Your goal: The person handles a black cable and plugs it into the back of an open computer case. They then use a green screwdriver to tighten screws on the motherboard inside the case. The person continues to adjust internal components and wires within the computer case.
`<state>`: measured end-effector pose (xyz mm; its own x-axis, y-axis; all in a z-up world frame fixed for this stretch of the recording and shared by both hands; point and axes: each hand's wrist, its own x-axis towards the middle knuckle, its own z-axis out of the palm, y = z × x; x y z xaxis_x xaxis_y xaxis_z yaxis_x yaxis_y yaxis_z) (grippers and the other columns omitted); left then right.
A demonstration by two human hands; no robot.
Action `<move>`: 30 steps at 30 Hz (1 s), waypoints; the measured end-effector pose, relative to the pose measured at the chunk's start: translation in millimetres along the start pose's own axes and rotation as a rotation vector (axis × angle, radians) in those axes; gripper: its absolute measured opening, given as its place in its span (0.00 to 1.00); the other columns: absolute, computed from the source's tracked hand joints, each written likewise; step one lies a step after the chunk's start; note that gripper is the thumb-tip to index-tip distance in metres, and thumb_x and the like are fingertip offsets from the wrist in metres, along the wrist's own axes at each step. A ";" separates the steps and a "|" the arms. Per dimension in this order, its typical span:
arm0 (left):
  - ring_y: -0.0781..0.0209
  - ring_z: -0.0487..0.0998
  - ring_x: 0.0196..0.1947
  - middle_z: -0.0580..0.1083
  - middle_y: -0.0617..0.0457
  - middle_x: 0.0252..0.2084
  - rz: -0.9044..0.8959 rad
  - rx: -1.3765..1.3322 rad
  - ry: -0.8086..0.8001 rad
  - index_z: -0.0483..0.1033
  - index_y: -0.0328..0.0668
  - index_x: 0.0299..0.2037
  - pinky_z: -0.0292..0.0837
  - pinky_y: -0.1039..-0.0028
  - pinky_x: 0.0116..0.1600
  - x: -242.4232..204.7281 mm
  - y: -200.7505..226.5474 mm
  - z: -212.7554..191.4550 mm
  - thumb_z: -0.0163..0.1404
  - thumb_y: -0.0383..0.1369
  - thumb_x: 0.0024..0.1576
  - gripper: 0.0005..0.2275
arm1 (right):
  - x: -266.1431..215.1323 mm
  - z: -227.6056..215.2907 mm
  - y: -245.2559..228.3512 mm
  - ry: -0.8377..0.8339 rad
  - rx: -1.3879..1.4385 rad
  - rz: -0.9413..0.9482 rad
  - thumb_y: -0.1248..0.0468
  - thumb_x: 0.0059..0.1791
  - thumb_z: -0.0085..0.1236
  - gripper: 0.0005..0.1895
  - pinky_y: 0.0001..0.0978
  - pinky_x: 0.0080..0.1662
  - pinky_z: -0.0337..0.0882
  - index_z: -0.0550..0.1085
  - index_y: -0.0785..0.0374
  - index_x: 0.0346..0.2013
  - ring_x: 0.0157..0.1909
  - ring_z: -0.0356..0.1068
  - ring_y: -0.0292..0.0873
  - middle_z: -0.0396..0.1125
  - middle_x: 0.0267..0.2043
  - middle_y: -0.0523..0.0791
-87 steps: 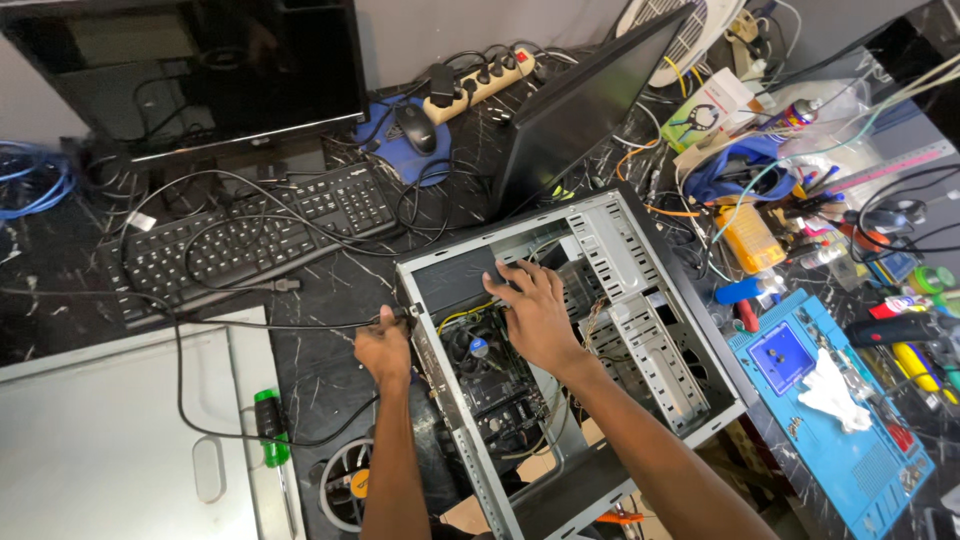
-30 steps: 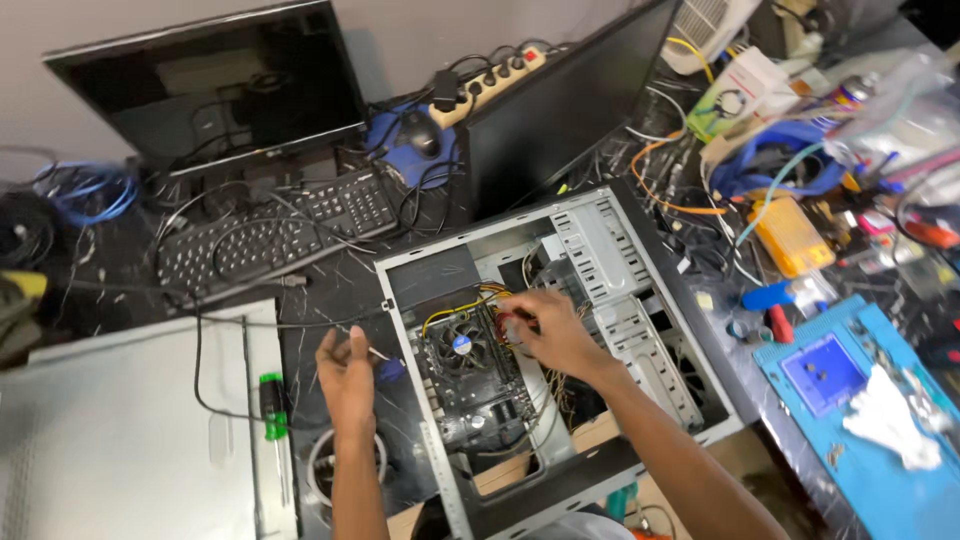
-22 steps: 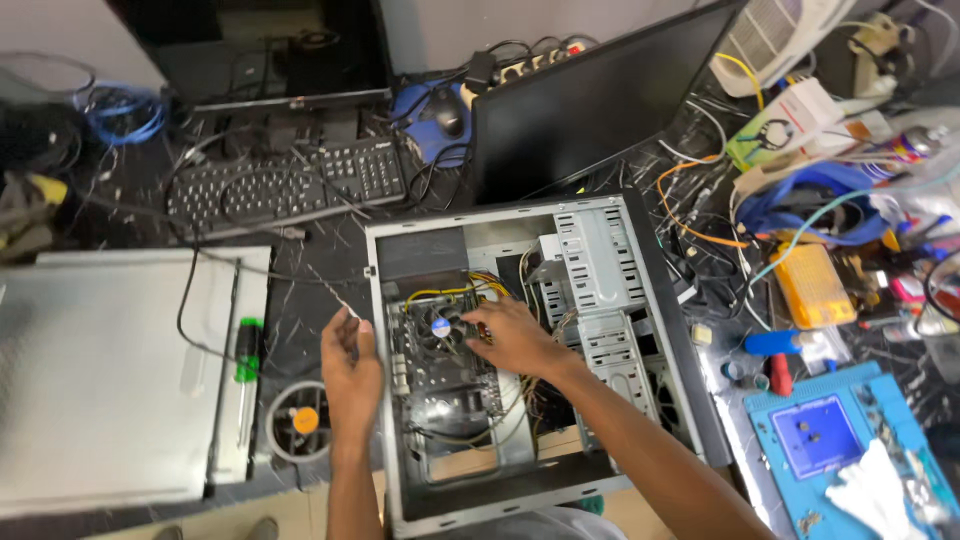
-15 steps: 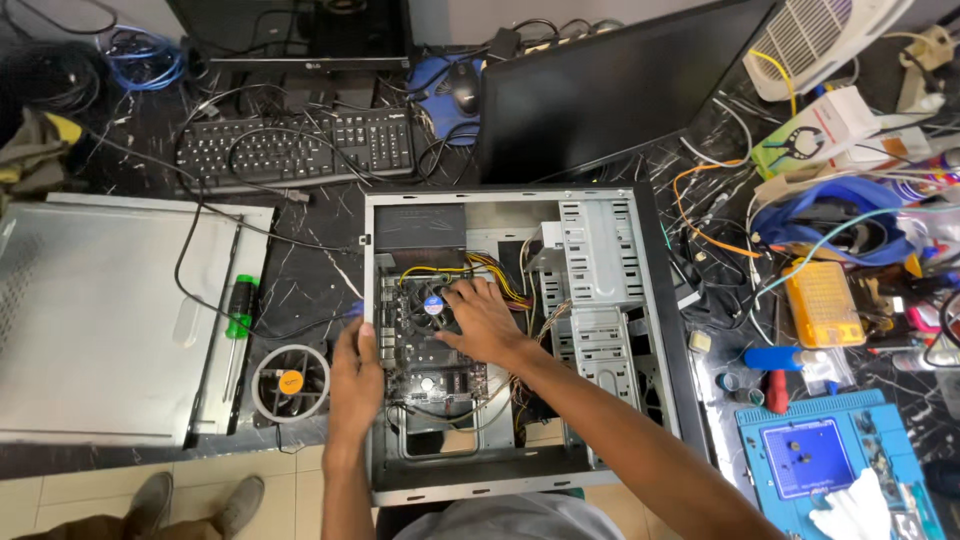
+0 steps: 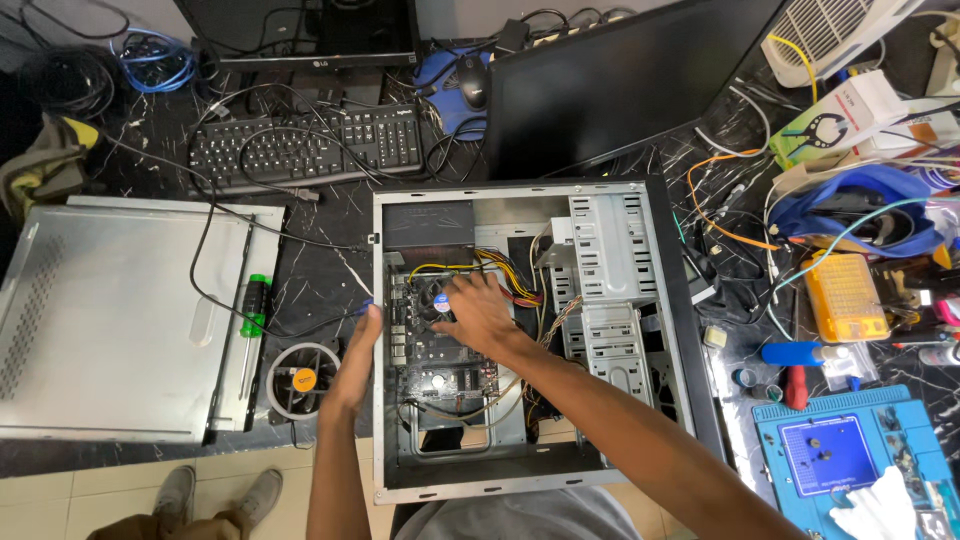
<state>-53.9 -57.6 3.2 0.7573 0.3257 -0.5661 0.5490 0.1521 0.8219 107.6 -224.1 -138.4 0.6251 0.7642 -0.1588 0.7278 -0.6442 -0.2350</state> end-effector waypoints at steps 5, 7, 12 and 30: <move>0.21 0.39 0.90 0.44 0.22 0.90 -0.028 0.004 -0.048 0.42 0.28 0.89 0.34 0.32 0.89 2.4 13.5 0.0 0.39 0.70 0.69 0.53 | 6.5 -2.7 -1.9 0.049 0.030 0.016 0.41 0.59 0.62 0.26 0.60 0.62 0.67 0.82 0.60 0.56 0.58 0.78 0.59 0.77 0.60 0.51; 0.21 0.39 0.90 0.44 0.22 0.90 -0.031 -0.016 -0.060 0.42 0.28 0.89 0.34 0.32 0.89 8.3 9.2 -1.3 0.41 0.71 0.68 0.54 | 8.0 -3.3 -2.2 0.042 0.015 0.022 0.41 0.59 0.61 0.25 0.61 0.63 0.68 0.82 0.59 0.55 0.57 0.79 0.60 0.78 0.60 0.51; 0.19 0.38 0.90 0.43 0.20 0.89 -0.043 -0.030 -0.075 0.41 0.27 0.89 0.34 0.31 0.88 5.0 16.3 -2.1 0.44 0.72 0.65 0.57 | -22.2 -25.5 -10.8 0.242 0.284 0.042 0.54 0.65 0.59 0.21 0.66 0.63 0.74 0.81 0.69 0.63 0.64 0.77 0.70 0.76 0.62 0.61; 0.20 0.43 0.89 0.46 0.20 0.89 0.010 -0.057 -0.169 0.46 0.28 0.89 0.38 0.34 0.89 44.3 -24.2 -22.1 0.49 0.63 0.66 0.51 | -74.0 -81.3 -34.7 -0.218 0.945 0.798 0.34 0.61 0.57 0.60 0.76 0.79 0.55 0.40 0.67 0.91 0.90 0.42 0.73 0.39 0.90 0.66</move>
<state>-41.4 -26.2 -40.3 0.8140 0.1664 -0.5565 0.5237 0.2041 0.8271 59.0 -260.8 -40.5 0.6725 0.2196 -0.7068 -0.3738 -0.7235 -0.5804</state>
